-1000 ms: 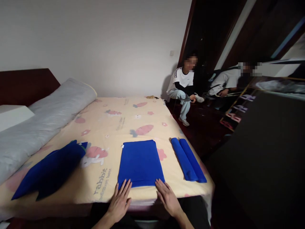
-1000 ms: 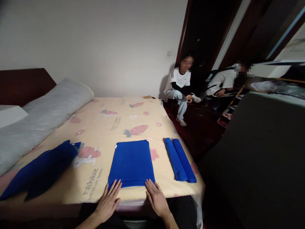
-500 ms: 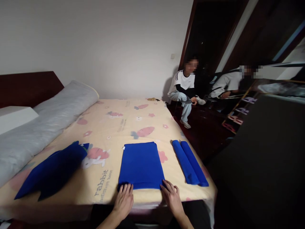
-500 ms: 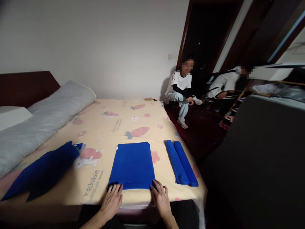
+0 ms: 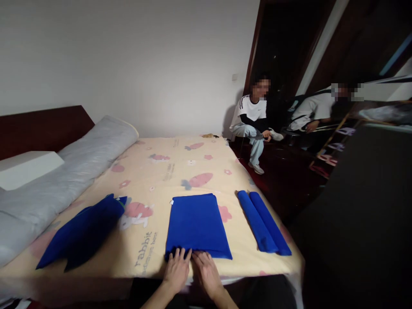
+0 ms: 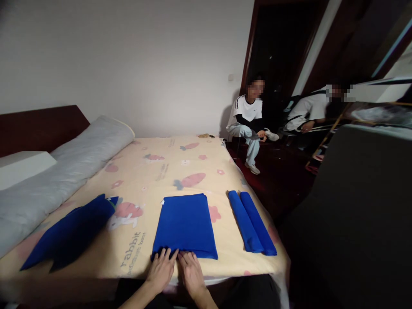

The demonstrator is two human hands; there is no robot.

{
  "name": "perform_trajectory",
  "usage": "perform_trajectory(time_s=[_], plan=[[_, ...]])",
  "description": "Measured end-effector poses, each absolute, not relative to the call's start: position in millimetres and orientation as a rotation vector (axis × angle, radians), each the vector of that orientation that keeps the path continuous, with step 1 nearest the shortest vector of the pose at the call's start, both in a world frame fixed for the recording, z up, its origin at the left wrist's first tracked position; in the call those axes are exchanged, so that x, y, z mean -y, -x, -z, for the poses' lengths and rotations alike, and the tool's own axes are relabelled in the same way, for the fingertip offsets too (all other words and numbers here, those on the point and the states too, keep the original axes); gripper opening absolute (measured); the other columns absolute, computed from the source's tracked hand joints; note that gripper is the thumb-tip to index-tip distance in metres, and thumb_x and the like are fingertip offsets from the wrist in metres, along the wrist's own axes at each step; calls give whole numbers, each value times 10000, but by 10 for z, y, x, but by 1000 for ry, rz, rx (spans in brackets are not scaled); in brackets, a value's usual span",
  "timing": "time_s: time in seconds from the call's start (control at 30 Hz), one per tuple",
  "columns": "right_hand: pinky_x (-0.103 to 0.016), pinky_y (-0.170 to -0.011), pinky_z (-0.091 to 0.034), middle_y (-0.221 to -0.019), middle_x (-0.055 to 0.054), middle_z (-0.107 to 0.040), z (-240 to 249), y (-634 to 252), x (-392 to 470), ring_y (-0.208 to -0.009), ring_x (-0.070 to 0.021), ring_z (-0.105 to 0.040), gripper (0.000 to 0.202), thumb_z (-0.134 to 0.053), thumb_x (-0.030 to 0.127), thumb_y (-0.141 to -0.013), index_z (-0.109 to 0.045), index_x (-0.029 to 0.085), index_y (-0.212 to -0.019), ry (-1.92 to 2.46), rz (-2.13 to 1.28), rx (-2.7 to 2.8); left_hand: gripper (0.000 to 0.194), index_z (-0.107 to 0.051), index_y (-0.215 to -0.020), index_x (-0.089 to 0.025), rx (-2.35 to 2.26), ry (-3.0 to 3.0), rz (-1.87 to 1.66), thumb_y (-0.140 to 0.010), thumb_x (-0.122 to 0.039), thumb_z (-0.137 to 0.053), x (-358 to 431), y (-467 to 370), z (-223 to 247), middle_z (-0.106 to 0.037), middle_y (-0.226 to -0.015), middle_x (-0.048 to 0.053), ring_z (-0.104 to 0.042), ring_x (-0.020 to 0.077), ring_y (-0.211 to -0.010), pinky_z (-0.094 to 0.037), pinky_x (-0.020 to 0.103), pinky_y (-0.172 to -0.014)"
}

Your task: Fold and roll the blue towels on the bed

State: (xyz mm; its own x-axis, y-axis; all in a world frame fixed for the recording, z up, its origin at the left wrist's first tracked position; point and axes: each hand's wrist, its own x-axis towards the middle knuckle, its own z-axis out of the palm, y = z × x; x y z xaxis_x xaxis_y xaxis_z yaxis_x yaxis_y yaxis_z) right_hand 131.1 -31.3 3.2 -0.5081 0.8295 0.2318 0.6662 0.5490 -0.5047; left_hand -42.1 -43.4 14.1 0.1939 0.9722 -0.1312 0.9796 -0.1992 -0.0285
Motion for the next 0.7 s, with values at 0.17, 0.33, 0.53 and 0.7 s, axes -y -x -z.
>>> perform_trajectory(time_s=[0.17, 0.33, 0.53, 0.7], plan=[[-449, -1068, -406, -1366, -116, -577, 28, -1448, 283, -1253, -247, -523, 467, -398, 125, -905, -559, 194, -1338, 1198, -532, 2286, 552, -402, -1455, -247, -1974, -2351, 197, -913, -174, -328, 427, 589, -93, -508, -1452, 122, -433, 313, -1350, -396, 530, -1083], [-446, -1102, -394, -1414, -105, -536, 24, -2031, 125, -1309, -231, -490, 464, -363, 160, -937, -546, 205, -1361, 1150, -601, 2338, 569, -449, -1426, -259, -1895, -2404, 270, -885, -112, -356, 368, 802, -17, -489, -1476, 89, -402, 274, -1380, -360, 465, -1131], [-430, -1054, -417, -1379, -93, -572, 21, -2361, 2, -1268, -227, -531, 450, -386, 160, -937, -562, 231, -1345, 1150, -436, 2436, 728, -476, -1401, -314, -1885, -2465, 282, -792, 54, -320, 331, 933, 97, -523, -1454, 41, -436, 231, -1364, -377, 431, -1124], [-431, -910, -433, -1222, -84, -660, 185, -2439, 35, -1121, -266, -595, 362, -481, 224, -925, -640, 330, -1233, 1364, -113, 2295, 734, -502, -1376, -328, -1871, -2550, 213, -781, 65, -329, 337, 997, 119, -587, -1390, 16, -498, 213, -1313, -411, 410, -1101]])
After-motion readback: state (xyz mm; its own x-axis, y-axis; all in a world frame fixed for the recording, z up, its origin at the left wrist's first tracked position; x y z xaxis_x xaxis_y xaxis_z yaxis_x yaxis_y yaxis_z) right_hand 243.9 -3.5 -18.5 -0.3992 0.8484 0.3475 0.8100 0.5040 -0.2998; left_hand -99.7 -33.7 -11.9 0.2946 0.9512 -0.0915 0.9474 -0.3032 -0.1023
